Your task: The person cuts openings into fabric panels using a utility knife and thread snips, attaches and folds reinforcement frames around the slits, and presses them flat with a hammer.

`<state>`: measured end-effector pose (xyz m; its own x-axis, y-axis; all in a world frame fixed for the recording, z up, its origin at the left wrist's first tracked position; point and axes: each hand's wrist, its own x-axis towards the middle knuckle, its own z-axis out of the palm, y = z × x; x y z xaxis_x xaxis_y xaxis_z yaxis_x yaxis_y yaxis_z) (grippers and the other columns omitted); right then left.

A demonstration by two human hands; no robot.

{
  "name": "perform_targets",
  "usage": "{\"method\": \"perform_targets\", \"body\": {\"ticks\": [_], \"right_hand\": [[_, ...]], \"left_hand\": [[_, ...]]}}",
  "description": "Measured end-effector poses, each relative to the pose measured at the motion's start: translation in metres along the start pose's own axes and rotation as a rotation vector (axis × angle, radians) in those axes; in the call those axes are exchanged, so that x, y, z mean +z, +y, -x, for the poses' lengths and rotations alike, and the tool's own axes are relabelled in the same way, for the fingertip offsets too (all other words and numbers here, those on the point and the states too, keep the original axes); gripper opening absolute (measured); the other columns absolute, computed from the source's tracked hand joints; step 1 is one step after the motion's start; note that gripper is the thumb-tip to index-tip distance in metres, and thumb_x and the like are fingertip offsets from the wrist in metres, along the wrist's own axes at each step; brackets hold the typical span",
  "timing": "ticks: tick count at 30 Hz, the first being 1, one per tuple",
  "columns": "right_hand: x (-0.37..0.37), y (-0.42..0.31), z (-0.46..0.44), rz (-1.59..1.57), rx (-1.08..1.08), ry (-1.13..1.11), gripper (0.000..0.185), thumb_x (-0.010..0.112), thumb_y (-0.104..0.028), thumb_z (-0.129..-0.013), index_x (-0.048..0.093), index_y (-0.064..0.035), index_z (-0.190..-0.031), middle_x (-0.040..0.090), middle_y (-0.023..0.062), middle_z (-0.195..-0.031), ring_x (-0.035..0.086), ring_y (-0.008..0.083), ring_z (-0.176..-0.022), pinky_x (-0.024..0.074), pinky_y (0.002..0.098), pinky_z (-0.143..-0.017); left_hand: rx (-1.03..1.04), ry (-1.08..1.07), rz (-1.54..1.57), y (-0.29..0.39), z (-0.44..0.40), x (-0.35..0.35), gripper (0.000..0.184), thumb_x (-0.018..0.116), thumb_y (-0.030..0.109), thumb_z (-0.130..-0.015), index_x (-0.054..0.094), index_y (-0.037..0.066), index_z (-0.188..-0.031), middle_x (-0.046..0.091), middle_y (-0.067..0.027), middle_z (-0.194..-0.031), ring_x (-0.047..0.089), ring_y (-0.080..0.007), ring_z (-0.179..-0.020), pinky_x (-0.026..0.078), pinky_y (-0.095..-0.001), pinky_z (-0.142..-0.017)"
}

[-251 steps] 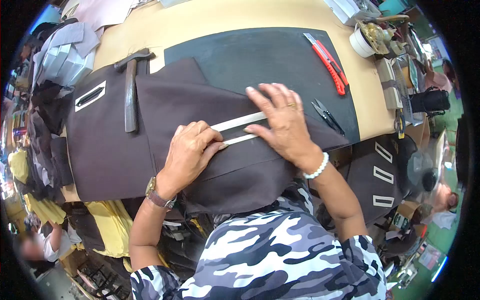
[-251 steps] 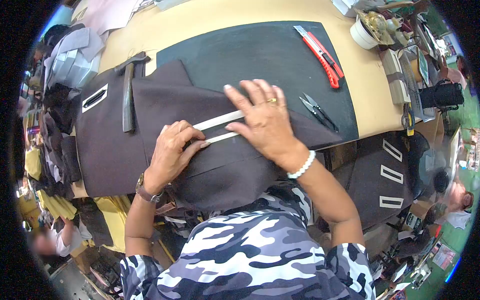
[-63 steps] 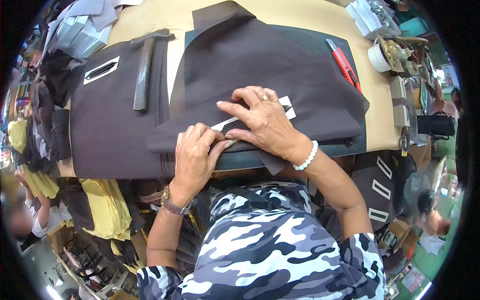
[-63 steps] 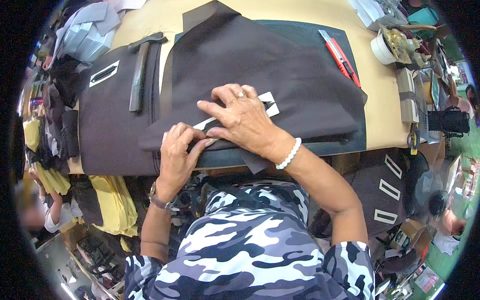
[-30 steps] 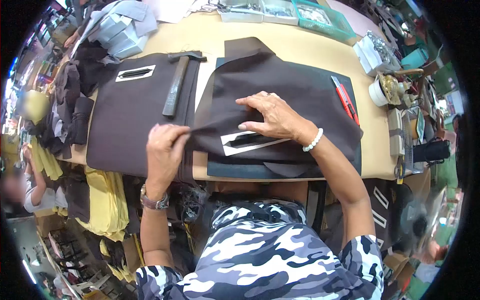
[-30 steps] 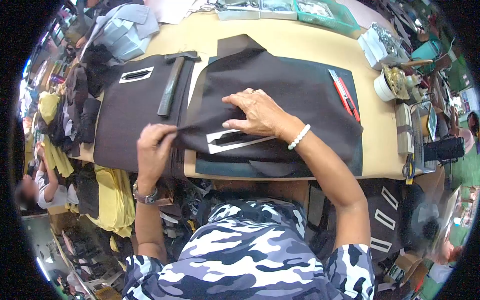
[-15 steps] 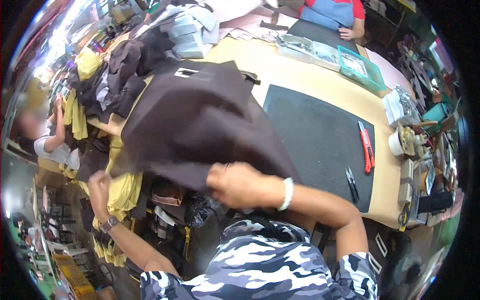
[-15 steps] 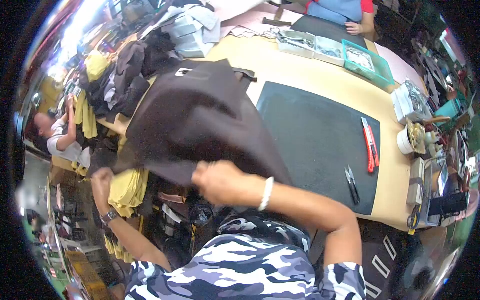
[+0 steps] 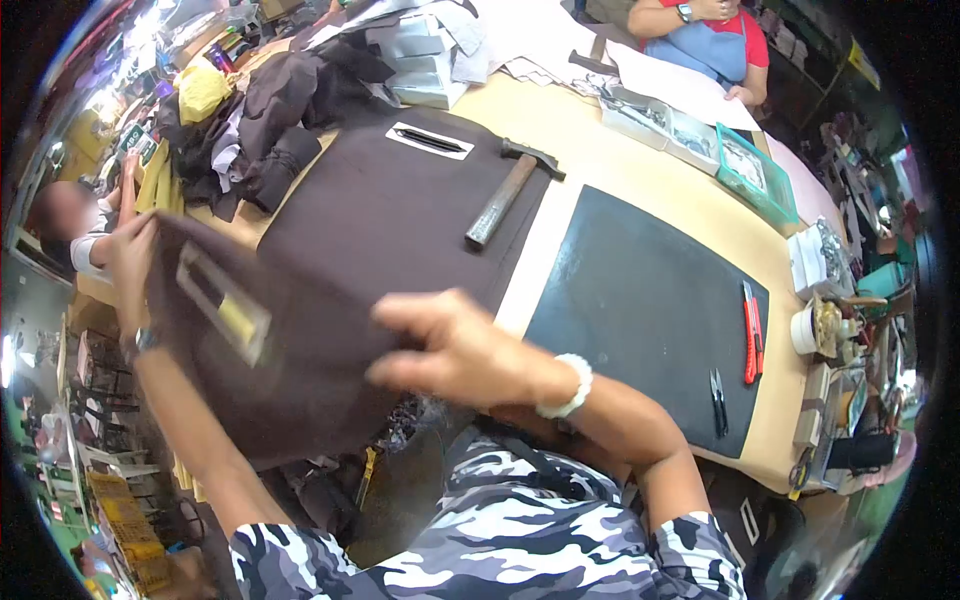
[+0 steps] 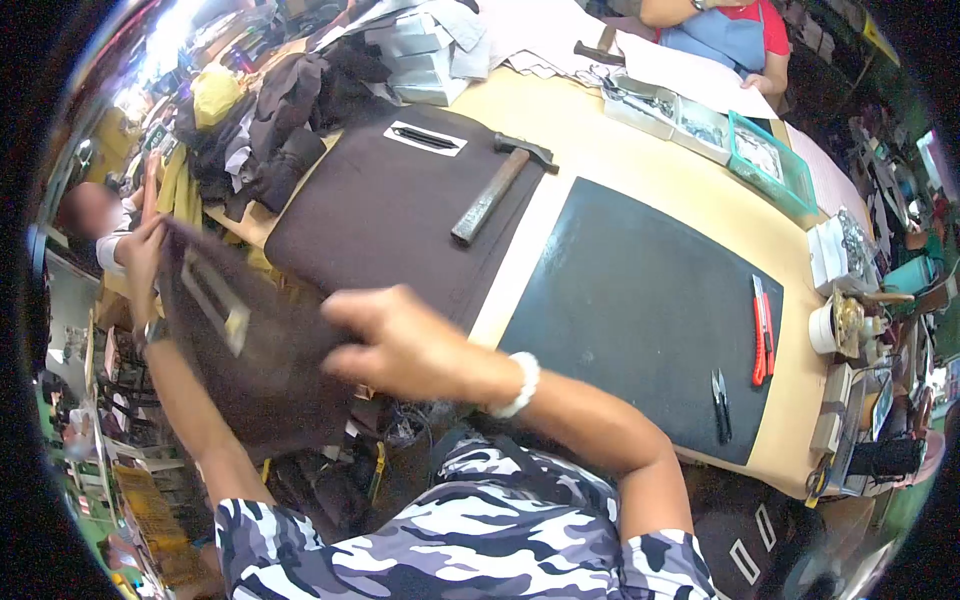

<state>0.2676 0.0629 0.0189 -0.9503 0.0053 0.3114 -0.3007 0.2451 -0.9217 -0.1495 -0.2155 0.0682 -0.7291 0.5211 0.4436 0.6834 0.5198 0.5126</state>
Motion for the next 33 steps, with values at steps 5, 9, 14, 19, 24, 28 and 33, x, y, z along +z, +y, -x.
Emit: {"method": "perform_targets", "body": {"ticks": [5, 9, 14, 19, 24, 28, 33], "right_hand": [[-0.069, 0.103, 0.001, 0.175, 0.249, 0.428, 0.025, 0.062, -0.007, -0.079, 0.057, 0.0013, -0.102, 0.065, 0.0198, -0.094, 0.064, 0.0275, -0.090, 0.0496, 0.0358, -0.080], [-0.112, 0.137, -0.005, 0.409, 0.398, 0.611, 0.033, 0.057, -0.008, -0.081, 0.054, -0.0027, -0.113, 0.064, 0.0226, -0.105, 0.062, 0.0356, -0.099, 0.0475, 0.0405, -0.086], [-0.149, 0.158, -0.021, 0.599, 0.385, 0.773, 0.037, 0.060, -0.010, -0.082, 0.052, -0.0020, -0.117, 0.063, 0.0204, -0.109, 0.063, 0.0336, -0.091, 0.0474, 0.0389, -0.084], [-0.171, 0.187, -0.032, 0.744, 0.371, 0.887, 0.042, 0.061, -0.011, -0.082, 0.049, -0.0031, -0.121, 0.061, 0.0238, -0.113, 0.061, 0.0379, -0.095, 0.0461, 0.0412, -0.086], [-0.183, 0.188, -0.045, 0.615, 0.587, 0.935, 0.046, 0.062, -0.015, -0.081, 0.048, -0.0028, -0.123, 0.061, 0.0274, -0.105, 0.060, 0.0410, -0.098, 0.0454, 0.0427, -0.086], [-0.183, 0.221, -0.044, 0.685, 0.360, 1.096, 0.050, 0.063, -0.018, -0.078, 0.046, -0.0043, -0.123, 0.063, 0.0218, -0.089, 0.062, 0.0375, -0.085, 0.0472, 0.0445, -0.077], [-0.187, 0.216, -0.046, 0.571, 0.440, 1.069, 0.051, 0.065, -0.017, -0.077, 0.047, -0.0038, -0.123, 0.064, 0.0172, -0.085, 0.062, 0.0333, -0.081, 0.0478, 0.0423, -0.074]], "left_hand": [[-0.232, -0.073, 0.346, 0.062, -0.049, 0.149, 0.027, 0.058, 0.014, -0.087, 0.067, 0.003, -0.109, 0.068, -0.0066, -0.089, 0.063, -0.0117, -0.075, 0.050, -0.0243, -0.063], [-0.221, -0.042, 0.338, 0.052, -0.096, 0.257, 0.032, 0.061, 0.015, -0.083, 0.065, 0.005, -0.113, 0.068, -0.0045, -0.092, 0.063, -0.0117, -0.080, 0.049, -0.0252, -0.066], [-0.160, -0.042, 0.238, 0.079, -0.130, 0.323, 0.051, 0.064, 0.020, -0.077, 0.056, 0.003, -0.125, 0.064, -0.0200, -0.113, 0.062, -0.0265, -0.104, 0.046, -0.0326, -0.090], [-0.136, -0.076, -0.001, 0.101, -0.151, 0.352, 0.064, 0.067, 0.021, -0.077, 0.045, 0.003, -0.135, 0.060, -0.0206, -0.120, 0.059, -0.0261, -0.109, 0.044, -0.0327, -0.092], [-0.002, -0.120, -0.035, 0.107, -0.156, 0.370, 0.081, 0.068, 0.027, -0.080, 0.024, 0.008, -0.145, 0.044, -0.0268, -0.134, 0.045, -0.0380, -0.123, 0.036, -0.0399, -0.102], [0.096, -0.123, -0.004, 0.090, -0.123, 0.385, 0.083, 0.059, 0.041, -0.085, 0.012, 0.014, -0.148, 0.022, -0.0229, -0.149, 0.022, -0.0416, -0.137, 0.024, -0.0525, -0.108], [-0.075, -0.261, -0.280, 0.085, -0.048, 0.367, 0.075, 0.039, 0.058, -0.091, 0.019, 0.012, -0.147, 0.024, -0.0186, -0.150, 0.019, -0.0396, -0.138, 0.020, -0.0591, -0.107]]}}
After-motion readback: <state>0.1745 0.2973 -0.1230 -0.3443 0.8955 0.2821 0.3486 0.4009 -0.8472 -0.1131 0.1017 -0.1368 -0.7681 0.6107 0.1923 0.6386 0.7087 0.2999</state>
